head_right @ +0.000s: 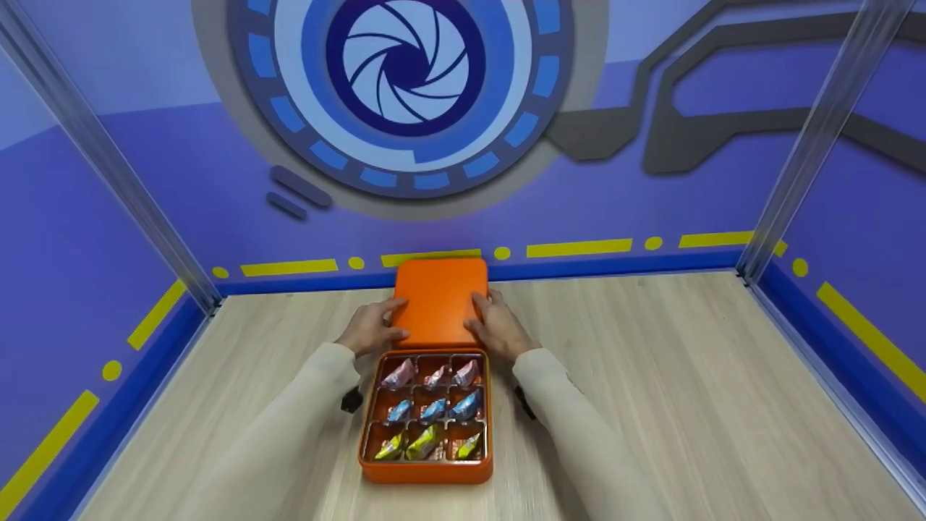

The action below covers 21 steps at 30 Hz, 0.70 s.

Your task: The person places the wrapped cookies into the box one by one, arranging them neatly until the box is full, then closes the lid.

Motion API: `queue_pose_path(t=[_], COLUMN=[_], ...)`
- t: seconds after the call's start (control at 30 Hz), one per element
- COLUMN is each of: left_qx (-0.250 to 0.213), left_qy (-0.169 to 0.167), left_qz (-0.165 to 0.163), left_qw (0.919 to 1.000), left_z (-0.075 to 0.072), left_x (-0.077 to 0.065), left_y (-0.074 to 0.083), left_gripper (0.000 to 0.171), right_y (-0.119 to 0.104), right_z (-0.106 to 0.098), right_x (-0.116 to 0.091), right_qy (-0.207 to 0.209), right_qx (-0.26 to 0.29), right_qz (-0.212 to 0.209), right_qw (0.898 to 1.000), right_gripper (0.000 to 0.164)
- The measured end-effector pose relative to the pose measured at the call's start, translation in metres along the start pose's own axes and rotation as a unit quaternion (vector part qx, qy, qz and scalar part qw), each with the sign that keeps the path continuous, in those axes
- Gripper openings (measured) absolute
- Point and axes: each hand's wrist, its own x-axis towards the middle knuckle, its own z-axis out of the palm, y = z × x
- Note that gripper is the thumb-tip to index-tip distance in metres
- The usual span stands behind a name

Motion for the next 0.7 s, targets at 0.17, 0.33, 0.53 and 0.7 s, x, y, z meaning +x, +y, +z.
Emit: queue_pose_path(t=[0.17,0.33,0.53,0.7], left_qx=[0.024,0.052,0.092,0.103], left_qy=[0.018,0.015,0.017,0.030], left_qz=[0.027,0.041,0.077,0.112], left_qw=[0.9992,0.9977,0.9926,0.9880], left_z=[-0.009,-0.018,-0.031,-0.039], left_x=[0.001,0.001,-0.006,-0.017], left_y=[0.006,0.015,0.026,0.037], left_gripper=[0.073,0.082,0.080,0.075], right_y=[-0.006,-0.013,-0.023,-0.029], right_z=[-0.006,-0.015,-0.024,-0.029], right_x=[0.000,-0.002,-0.008,-0.013], right_qy=[0.013,0.022,0.032,0.057], right_qx=[0.029,0.063,0.076,0.058], right_qz=[0.002,0.010,0.001,-0.032], right_qw=[1.000,0.998,0.997,0.996], right_gripper=[0.068,0.072,0.072,0.069])
